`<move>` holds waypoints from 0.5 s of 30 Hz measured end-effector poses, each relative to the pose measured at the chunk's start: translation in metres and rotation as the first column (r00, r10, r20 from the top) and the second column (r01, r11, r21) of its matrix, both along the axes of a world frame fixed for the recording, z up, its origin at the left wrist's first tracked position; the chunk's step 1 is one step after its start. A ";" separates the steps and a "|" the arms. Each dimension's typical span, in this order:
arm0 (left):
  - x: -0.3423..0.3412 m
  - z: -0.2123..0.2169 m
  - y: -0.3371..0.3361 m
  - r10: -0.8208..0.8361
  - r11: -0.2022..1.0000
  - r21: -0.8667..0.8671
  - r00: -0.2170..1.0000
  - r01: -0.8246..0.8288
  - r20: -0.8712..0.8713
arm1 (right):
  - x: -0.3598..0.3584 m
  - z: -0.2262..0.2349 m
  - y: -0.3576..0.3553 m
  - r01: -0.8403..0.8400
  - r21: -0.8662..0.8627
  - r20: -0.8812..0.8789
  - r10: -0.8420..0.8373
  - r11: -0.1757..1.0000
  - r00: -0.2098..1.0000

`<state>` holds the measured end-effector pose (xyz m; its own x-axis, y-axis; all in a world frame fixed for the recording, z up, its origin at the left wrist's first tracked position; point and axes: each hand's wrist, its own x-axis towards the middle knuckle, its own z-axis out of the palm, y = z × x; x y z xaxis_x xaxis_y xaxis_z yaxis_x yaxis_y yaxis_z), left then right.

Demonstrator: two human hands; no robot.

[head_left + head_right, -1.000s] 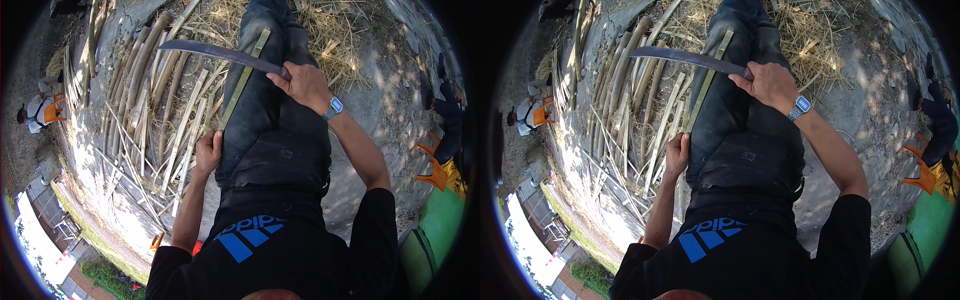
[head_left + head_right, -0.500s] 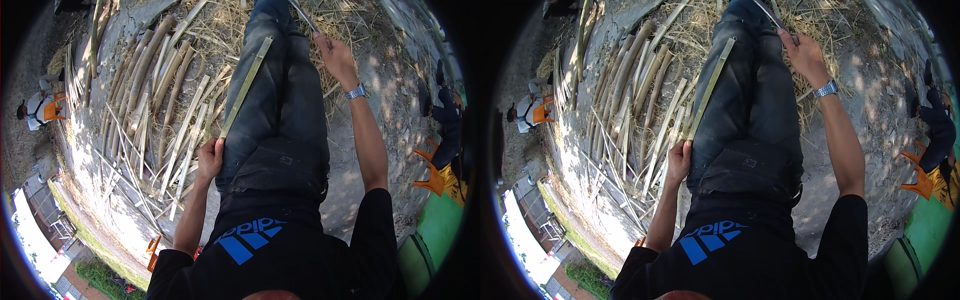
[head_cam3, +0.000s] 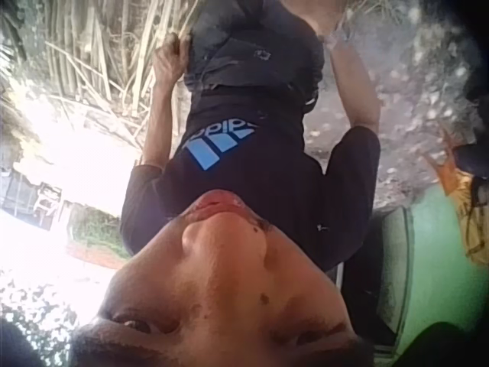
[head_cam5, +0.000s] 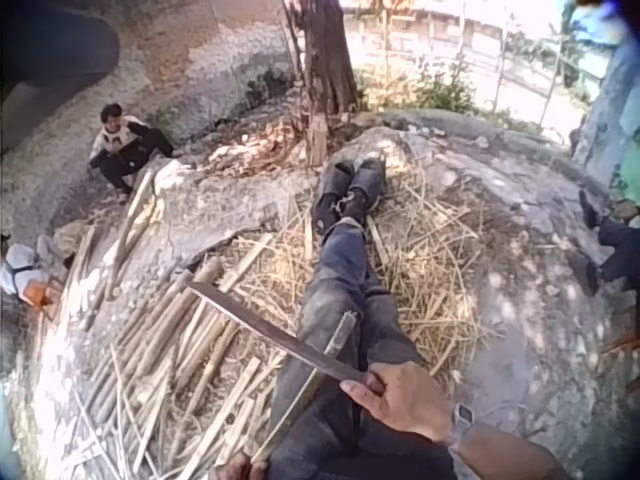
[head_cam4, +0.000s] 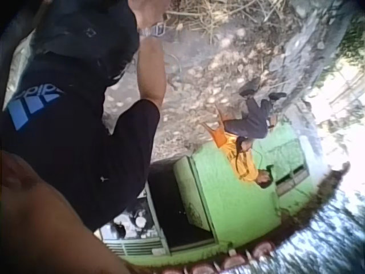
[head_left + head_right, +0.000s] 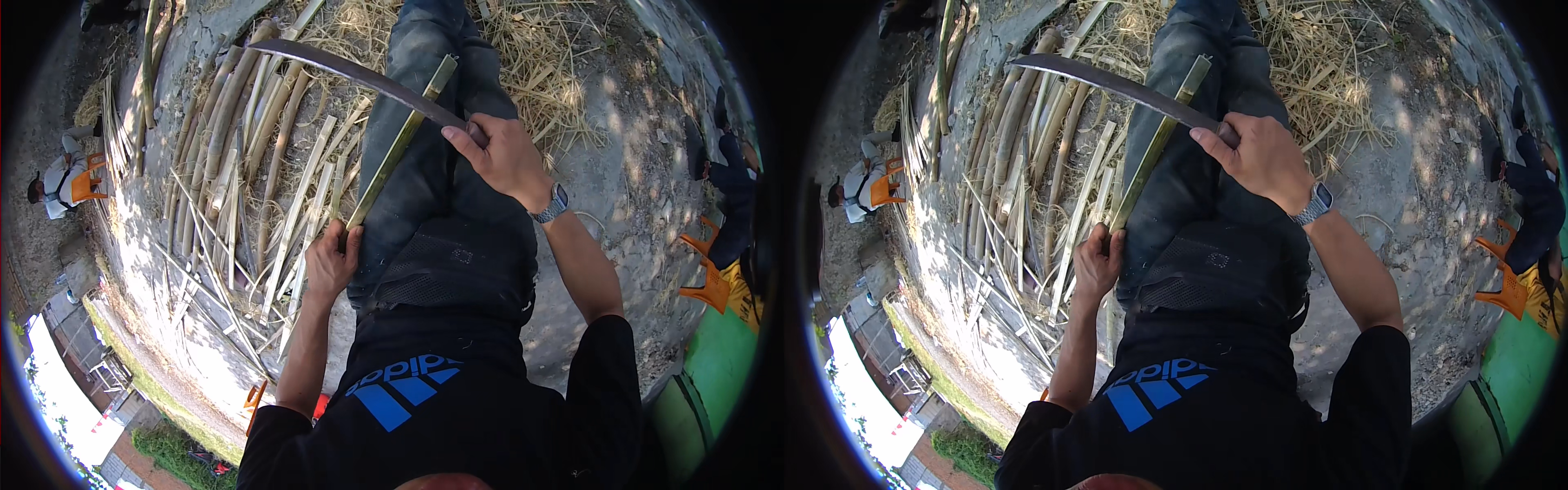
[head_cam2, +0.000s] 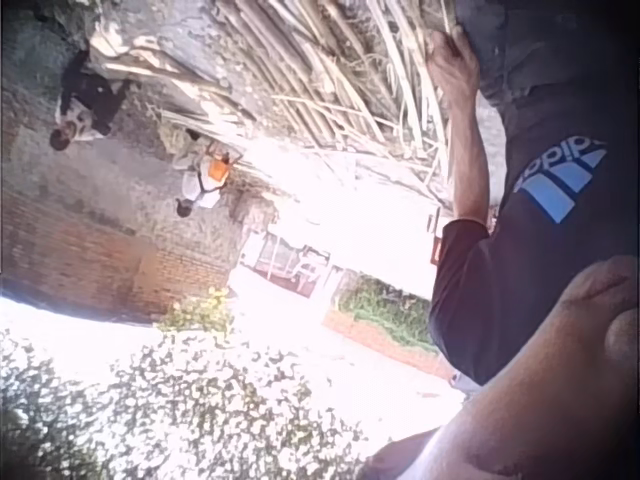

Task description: The person trims, shaves, and splits bamboo strips using a machete.

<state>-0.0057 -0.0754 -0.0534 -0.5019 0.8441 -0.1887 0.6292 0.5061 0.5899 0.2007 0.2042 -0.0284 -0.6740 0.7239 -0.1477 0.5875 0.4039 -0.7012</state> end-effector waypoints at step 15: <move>0.022 -0.008 -0.005 0.001 0.989 0.126 0.847 0.078 -0.531 | -0.001 -0.020 -0.018 -0.061 0.093 0.042 0.058 0.994 0.997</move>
<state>0.0163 -0.0799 -0.0617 -0.4587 0.8622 0.2149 0.8825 0.4138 0.2236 0.2000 0.1867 -0.0486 -0.7112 0.6947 -0.1078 0.5869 0.5023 -0.6350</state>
